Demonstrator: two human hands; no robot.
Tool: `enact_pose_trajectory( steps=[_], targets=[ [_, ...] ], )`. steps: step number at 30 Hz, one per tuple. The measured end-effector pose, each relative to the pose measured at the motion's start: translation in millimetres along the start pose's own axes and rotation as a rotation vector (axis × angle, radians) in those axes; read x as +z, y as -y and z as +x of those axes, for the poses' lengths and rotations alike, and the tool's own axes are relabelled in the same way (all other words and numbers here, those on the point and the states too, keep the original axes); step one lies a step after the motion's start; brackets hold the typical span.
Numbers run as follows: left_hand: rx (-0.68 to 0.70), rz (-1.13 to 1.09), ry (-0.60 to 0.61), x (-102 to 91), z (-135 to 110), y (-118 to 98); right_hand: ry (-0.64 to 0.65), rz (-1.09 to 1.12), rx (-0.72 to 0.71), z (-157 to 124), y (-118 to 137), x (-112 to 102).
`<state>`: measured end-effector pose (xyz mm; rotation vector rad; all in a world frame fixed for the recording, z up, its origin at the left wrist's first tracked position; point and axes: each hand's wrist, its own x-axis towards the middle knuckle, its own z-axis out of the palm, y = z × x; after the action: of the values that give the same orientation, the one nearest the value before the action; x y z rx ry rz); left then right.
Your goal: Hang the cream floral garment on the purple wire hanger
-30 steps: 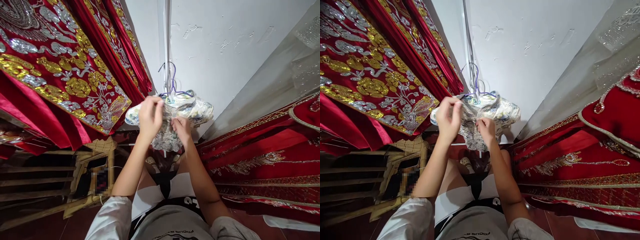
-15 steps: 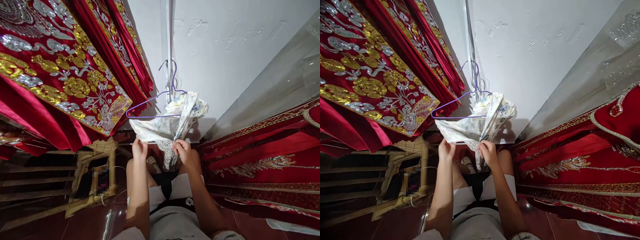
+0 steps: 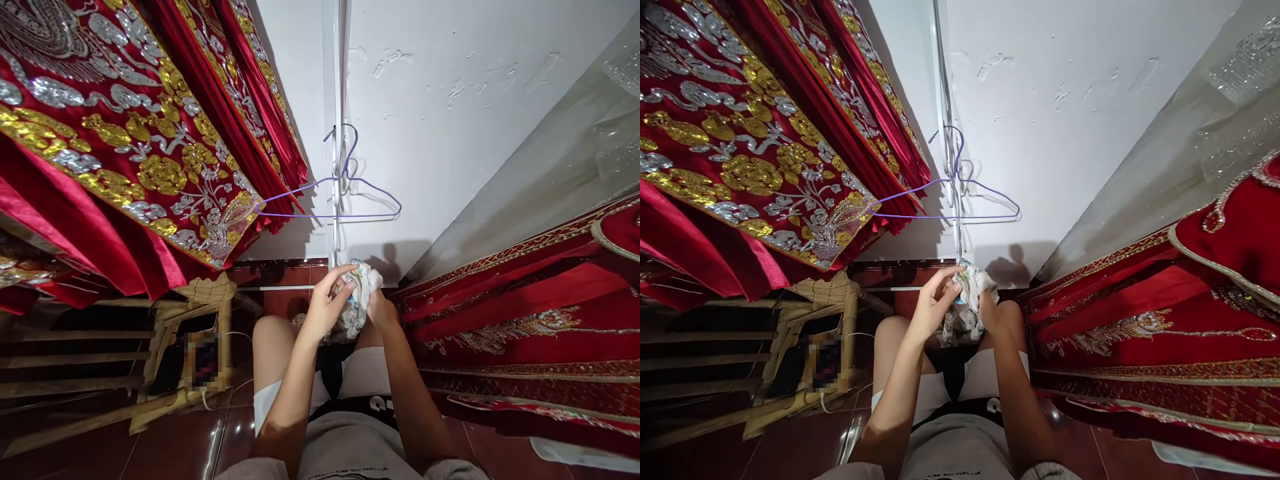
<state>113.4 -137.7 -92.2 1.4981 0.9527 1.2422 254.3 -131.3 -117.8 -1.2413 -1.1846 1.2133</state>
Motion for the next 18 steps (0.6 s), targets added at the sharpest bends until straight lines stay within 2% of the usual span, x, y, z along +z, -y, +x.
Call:
enact_pose_trajectory(
  steps=[3,5,7,9,11,12,14,16,18],
  targets=[
    [0.002,0.147,-0.020,-9.5,1.2,1.1,0.036,0.213,0.038,2.5,3.2,3.2],
    [0.058,0.229,0.003,-18.6,7.6,5.6,0.106,0.296,0.074,3.5,5.3,0.8],
    [0.129,0.278,0.138,-26.2,15.7,13.5,0.201,0.272,0.110,4.5,10.4,-5.4],
    [0.132,0.257,0.349,-32.4,22.0,24.5,0.298,0.218,0.141,6.7,21.0,-15.1],
    [0.024,0.233,0.535,-40.2,24.3,35.9,0.406,0.075,0.140,11.9,37.6,-27.6],
    [-0.043,0.242,0.578,-45.8,24.0,40.4,0.424,-0.027,0.107,16.1,47.2,-34.3],
    [-0.142,0.305,0.579,-61.7,22.1,44.0,0.347,-0.269,-0.034,28.7,65.7,-46.7],
    [-0.168,0.425,0.515,-82.8,20.8,38.8,0.136,-0.442,-0.214,46.9,78.5,-55.2],
    [-0.160,0.629,0.462,-105.8,21.2,26.5,-0.031,-0.488,-0.329,70.2,81.9,-57.5]
  ],
)
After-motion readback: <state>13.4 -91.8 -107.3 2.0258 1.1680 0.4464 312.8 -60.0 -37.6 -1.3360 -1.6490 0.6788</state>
